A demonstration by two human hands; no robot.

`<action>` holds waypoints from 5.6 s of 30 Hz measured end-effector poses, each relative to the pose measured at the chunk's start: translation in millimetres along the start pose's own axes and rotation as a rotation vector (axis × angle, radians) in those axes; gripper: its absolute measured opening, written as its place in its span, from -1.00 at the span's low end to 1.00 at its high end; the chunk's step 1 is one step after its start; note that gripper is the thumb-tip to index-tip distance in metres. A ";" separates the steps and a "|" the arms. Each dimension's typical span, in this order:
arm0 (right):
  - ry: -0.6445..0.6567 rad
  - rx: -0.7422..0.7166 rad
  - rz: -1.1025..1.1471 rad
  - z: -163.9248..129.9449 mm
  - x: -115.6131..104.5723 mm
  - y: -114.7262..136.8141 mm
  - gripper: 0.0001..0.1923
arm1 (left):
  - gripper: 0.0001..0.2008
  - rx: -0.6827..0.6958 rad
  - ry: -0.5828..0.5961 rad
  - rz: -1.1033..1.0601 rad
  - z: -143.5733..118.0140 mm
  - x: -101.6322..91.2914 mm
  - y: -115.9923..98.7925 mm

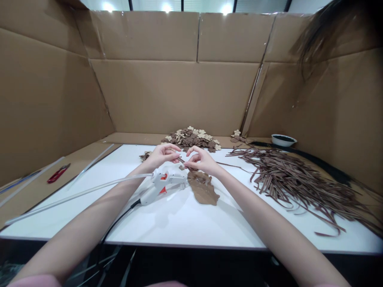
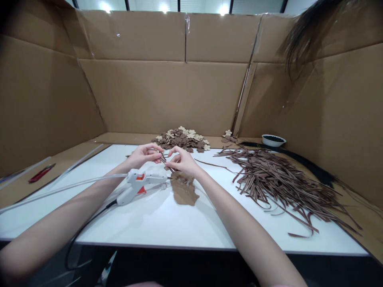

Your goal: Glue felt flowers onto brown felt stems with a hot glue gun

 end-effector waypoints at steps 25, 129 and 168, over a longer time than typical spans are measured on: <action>0.039 0.052 -0.006 0.4 -0.1 -7.8 -0.68 | -0.62 0.027 -0.028 0.039 0.2 -0.8 0.9; -0.367 0.147 0.293 -0.1 18.2 -8.7 -0.62 | -0.72 0.137 -0.019 0.014 -5.3 12.7 -16.0; -0.372 0.169 0.349 -1.9 16.5 -3.6 -0.62 | -0.64 0.174 -0.032 0.153 -4.0 10.4 -18.4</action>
Point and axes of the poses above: each hand's wrist, its own z-axis towards the middle knuckle, its own x-axis out of the palm, y = z × x, the point moved 3 cm from there along z, towards the middle knuckle, and after that the axes turned 12 degrees about -y, right-handed, at the moved point
